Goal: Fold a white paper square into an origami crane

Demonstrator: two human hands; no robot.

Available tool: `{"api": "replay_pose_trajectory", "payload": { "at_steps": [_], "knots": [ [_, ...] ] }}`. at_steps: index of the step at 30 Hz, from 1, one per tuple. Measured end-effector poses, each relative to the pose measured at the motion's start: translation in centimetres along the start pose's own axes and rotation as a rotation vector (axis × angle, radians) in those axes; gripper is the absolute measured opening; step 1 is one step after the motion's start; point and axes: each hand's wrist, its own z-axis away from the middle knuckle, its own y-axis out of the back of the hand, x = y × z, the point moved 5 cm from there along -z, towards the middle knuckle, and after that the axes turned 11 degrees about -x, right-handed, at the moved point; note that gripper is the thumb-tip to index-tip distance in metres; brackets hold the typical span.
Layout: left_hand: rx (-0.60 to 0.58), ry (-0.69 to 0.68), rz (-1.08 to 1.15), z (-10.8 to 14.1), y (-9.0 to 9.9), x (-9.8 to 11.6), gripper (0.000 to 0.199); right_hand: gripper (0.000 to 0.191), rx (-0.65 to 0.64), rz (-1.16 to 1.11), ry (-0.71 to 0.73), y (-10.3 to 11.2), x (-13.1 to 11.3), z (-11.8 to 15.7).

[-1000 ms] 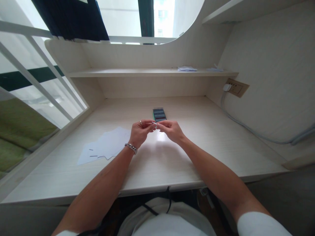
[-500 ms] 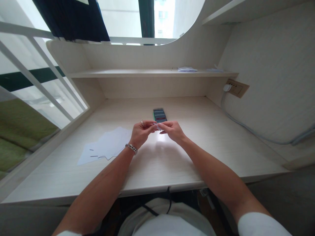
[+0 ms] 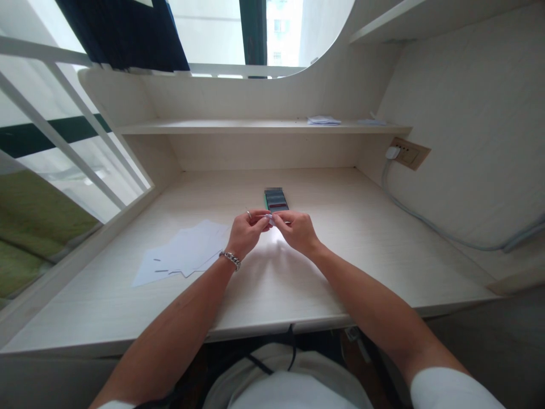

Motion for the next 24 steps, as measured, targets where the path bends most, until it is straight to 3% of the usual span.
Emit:
{"api": "replay_pose_trajectory", "payload": {
  "at_steps": [6, 11, 16, 20, 24],
  "knots": [
    [0.028, -0.012, -0.053, 0.0, 0.2, -0.3, 0.039, 0.028, 0.013, 0.105, 0.049, -0.2, -0.2, 0.0],
    [0.100, -0.014, -0.029, -0.1, 0.5, -0.3, 0.027, 0.028, 0.000, 0.058, 0.069, -0.3, -0.1, -0.1],
    [0.173, 0.000, 0.070, 0.0, 0.8, 0.2, 0.027, 0.026, 0.053, -0.261, -0.044, 0.2, 1.7, -0.6],
    [0.123, 0.007, 0.119, 0.0, 0.5, 0.5, 0.042, 0.039, 0.006, -0.618, -0.210, -0.4, 3.8, -1.1],
    [0.070, 0.011, 0.081, 0.0, 0.4, 0.4, 0.047, 0.044, 0.002, -0.748, -0.270, -0.5, 4.4, -1.3]
  ]
}}
